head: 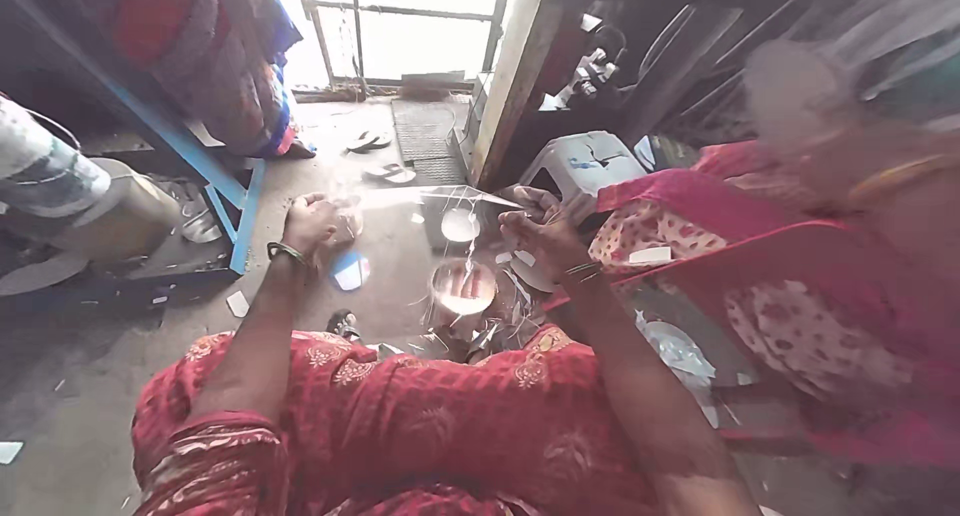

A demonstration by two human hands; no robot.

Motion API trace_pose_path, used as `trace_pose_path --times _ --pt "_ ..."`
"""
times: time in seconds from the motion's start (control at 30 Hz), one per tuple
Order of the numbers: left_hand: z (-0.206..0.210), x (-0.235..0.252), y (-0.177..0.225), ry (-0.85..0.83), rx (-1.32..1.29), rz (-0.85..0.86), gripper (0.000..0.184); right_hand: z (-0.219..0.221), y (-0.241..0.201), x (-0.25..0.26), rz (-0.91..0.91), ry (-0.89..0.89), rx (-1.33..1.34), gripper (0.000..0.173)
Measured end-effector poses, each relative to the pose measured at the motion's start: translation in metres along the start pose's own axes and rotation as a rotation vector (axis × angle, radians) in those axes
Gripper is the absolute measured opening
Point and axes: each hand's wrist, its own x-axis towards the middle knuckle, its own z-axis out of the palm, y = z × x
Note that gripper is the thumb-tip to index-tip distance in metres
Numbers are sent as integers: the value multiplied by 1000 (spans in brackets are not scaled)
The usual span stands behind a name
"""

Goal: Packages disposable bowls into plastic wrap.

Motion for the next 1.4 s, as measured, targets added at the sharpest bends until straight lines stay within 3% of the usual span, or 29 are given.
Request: trace_pose_path --times 0.07,0.1,0.2,0.27,0.33,0.4,0.5,0.57,0.63,0.73,0.8,0.9,0.97,1.07,1.23,1.4 --pt "5 -5 -6 69 302 173 70 7 1 3 -61 35 -100 58" --pt "10 -11 -3 125 379 293 68 10 5 8 -101 59 -129 60" --pt "36 -44 16 128 380 678 41 20 15 12 -163 90 -260 65" --pt "58 -79 25 -96 267 795 33 28 22 5 -166 86 -334 67" --pt "78 -111 27 -492 107 605 45 36 28 -5 -143 50 -362 64" --pt "103 -122 15 -672 47 405 71 46 27 -11 -114 -6 -310 53" --pt "124 -126 -3 -631 18 288 98 61 11 -31 21 -109 -213 31" --pt "127 -123 -8 -537 -11 276 101 68 8 -36 85 -171 -73 33" --pt "126 -119 -8 -446 -21 277 90 72 8 -38 152 -227 58 45" --pt "122 -111 -7 -378 -60 281 49 74 6 -40 170 -275 176 60" --pt "120 -103 -10 -393 -97 317 33 69 6 -39 158 -266 155 65" --pt "114 -90 -14 -421 -74 400 29 55 2 -32 139 -248 -14 60" --pt "107 -79 -14 -428 13 507 28 43 5 -18 48 -257 -159 47" --pt "93 -69 -9 -534 107 658 24 22 11 -3 -123 -325 -434 46" --pt "89 -64 -9 -634 116 759 24 12 18 2 -334 -242 -726 19" --pt "94 -72 -8 -570 121 782 25 21 12 -7 -386 -180 -804 27"
